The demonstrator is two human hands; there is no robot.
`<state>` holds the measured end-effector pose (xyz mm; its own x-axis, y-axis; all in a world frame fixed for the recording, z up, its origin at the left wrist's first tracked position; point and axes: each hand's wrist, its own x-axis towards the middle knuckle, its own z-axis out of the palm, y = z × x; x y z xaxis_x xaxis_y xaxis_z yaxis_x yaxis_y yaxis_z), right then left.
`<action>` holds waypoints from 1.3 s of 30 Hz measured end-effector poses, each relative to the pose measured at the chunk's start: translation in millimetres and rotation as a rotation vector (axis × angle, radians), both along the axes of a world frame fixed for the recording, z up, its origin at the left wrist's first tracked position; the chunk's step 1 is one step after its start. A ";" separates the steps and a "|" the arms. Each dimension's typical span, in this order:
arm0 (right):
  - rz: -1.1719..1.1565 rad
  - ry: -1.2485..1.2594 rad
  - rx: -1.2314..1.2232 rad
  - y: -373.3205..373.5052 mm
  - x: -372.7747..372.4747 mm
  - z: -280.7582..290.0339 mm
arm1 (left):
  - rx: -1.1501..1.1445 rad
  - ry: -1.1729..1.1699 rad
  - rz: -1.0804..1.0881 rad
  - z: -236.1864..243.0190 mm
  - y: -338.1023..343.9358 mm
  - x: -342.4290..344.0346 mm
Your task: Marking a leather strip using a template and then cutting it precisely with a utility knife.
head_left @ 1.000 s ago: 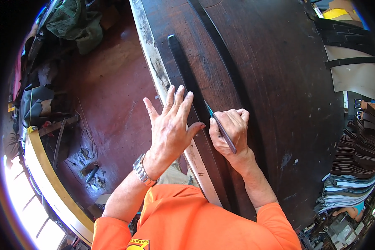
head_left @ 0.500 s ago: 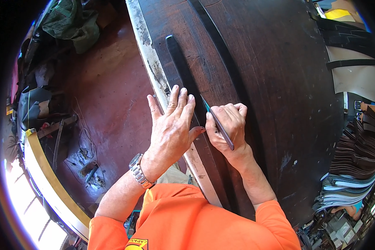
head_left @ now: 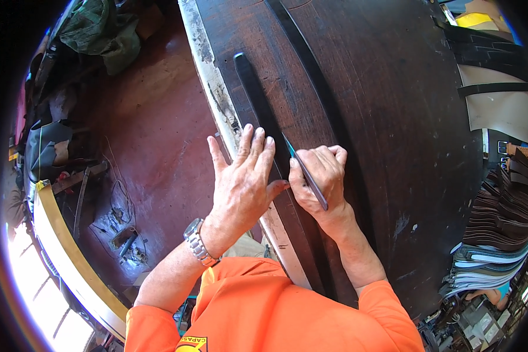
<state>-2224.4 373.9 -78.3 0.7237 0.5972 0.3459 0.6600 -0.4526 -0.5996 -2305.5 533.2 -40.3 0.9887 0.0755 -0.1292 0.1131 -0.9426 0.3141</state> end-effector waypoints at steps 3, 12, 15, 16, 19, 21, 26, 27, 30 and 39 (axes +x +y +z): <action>0.008 0.006 -0.006 -5.0 -4.6 0.5 | -0.028 -0.005 -0.001 0.5 -8.5 -8.1; 0.006 0.004 -0.007 1.0 0.1 -1.1 | -0.108 0.020 0.029 5.2 -8.3 -5.4; 0.011 -0.014 0.006 7.7 7.6 -3.6 | -0.094 0.024 0.000 5.0 -7.0 -5.2; 0.013 -0.013 0.007 10.8 10.8 -4.4 | -0.094 0.024 0.002 5.0 -6.8 -5.4; 0.022 -0.025 -0.001 20.6 18.5 1.5 | -0.128 0.008 0.024 4.2 -6.9 -5.8; 0.024 -0.030 0.005 21.4 18.7 -0.3 | -0.133 -0.008 0.032 4.2 -6.5 -6.6; 0.012 -0.028 0.004 18.3 17.8 -2.4 | -0.107 -0.075 0.085 1.8 9.4 3.9; 0.008 -0.035 0.015 19.0 16.8 -2.1 | -0.062 -0.101 0.136 2.0 12.3 9.5; 0.010 -0.025 0.006 12.6 9.7 0.8 | -0.037 -0.091 0.112 -7.8 14.5 11.7; 0.015 0.024 -0.023 -11.6 -11.9 3.7 | -0.089 -0.016 0.050 -4.6 -9.4 -9.5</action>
